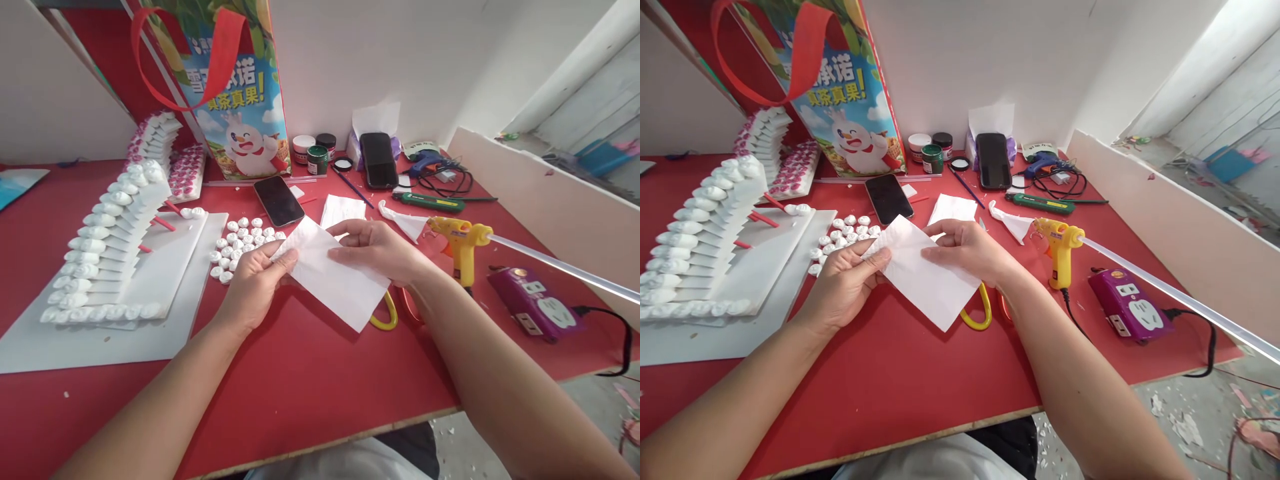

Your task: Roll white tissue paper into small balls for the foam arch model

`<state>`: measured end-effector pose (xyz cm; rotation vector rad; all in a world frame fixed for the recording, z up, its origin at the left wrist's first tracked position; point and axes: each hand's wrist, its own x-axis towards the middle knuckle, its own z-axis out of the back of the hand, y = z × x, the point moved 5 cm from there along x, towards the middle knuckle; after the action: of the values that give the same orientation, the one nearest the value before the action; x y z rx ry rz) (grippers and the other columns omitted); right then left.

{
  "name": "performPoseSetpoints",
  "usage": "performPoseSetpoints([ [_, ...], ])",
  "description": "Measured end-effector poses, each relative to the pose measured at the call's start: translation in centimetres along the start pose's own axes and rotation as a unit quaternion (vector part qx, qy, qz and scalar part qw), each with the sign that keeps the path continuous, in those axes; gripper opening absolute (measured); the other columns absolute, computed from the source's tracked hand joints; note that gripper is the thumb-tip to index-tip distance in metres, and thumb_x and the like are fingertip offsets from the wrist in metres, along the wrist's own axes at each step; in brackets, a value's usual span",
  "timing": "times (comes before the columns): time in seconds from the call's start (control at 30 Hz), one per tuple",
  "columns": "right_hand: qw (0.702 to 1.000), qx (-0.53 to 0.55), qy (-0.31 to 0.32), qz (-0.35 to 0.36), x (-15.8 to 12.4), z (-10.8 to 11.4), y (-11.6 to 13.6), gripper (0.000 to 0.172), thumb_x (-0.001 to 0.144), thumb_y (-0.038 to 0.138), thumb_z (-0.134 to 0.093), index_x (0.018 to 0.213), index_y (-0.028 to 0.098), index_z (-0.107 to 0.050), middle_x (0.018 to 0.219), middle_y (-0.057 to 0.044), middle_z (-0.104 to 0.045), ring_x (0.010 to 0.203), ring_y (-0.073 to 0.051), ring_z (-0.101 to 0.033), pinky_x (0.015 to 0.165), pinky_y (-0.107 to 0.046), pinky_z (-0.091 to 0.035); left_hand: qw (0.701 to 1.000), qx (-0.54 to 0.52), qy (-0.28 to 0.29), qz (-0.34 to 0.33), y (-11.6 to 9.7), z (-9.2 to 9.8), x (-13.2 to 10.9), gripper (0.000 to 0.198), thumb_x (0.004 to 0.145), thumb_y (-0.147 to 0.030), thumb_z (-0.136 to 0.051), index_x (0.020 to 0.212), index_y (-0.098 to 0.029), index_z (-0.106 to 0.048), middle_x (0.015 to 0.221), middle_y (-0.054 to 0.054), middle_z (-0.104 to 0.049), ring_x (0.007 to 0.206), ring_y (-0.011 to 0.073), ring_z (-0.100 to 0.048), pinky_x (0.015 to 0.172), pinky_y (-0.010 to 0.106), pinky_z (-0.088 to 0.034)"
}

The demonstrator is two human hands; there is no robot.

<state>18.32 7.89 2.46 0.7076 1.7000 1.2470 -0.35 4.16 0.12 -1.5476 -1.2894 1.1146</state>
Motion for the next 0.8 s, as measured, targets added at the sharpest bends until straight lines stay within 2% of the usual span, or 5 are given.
performPoseSetpoints([
  [0.17,0.999,0.054,-0.004,0.004,0.2,0.1,-0.1,0.041,0.071,0.027,-0.089,0.110,0.019,-0.079,0.076,-0.001,-0.078,0.059,-0.016,-0.071,0.051,-0.026,-0.055,0.999,-0.041,0.021,0.013,-0.2,-0.2,0.0,0.025,0.086,-0.030,-0.075,0.108,-0.018,-0.078,0.094,0.006,-0.080,0.088,0.0255,-0.076,0.076,0.035,-0.061],
  [0.3,0.995,0.096,-0.012,0.001,0.3,0.3,-0.1,0.034,0.066,0.024,-0.090,0.099,0.019,-0.083,0.080,-0.002,-0.080,0.066,-0.017,-0.073,0.058,-0.027,-0.057,0.998,-0.055,0.011,-0.007,-0.4,0.1,0.0,0.023,0.085,-0.025,-0.072,0.107,-0.021,-0.078,0.096,0.005,-0.080,0.092,0.0263,-0.076,0.077,0.035,-0.061],
  [0.43,0.993,0.118,0.001,-0.001,0.2,0.2,0.0,0.024,0.065,0.021,-0.089,0.087,0.018,-0.083,0.072,-0.001,-0.078,0.059,-0.013,-0.068,0.051,-0.023,-0.051,0.998,-0.046,-0.027,-0.036,-0.4,0.6,0.0,0.020,0.084,-0.022,-0.071,0.101,-0.022,-0.079,0.091,0.002,-0.079,0.090,0.0234,-0.075,0.073,0.031,-0.058],
  [0.57,0.993,0.114,0.003,0.016,0.1,0.1,0.1,0.018,0.065,0.020,-0.087,0.082,0.019,-0.083,0.066,0.000,-0.075,0.054,-0.011,-0.064,0.047,-0.021,-0.046,0.998,-0.019,-0.042,-0.047,-0.5,0.6,-0.1,0.018,0.086,-0.022,-0.067,0.099,-0.022,-0.079,0.092,0.002,-0.078,0.095,0.0228,-0.073,0.080,0.031,-0.057],
  [0.8,0.996,0.063,0.009,0.067,-0.1,-0.2,0.6,0.008,0.074,0.022,-0.077,0.080,0.019,-0.082,0.064,0.001,-0.071,0.050,-0.009,-0.057,0.043,-0.019,-0.040,0.998,-0.005,0.001,-0.060,-1.3,-0.1,-0.4,0.021,0.089,-0.024,-0.059,0.092,-0.022,-0.081,0.086,0.003,-0.075,0.079,0.0193,-0.070,0.069,0.029,-0.055],
])
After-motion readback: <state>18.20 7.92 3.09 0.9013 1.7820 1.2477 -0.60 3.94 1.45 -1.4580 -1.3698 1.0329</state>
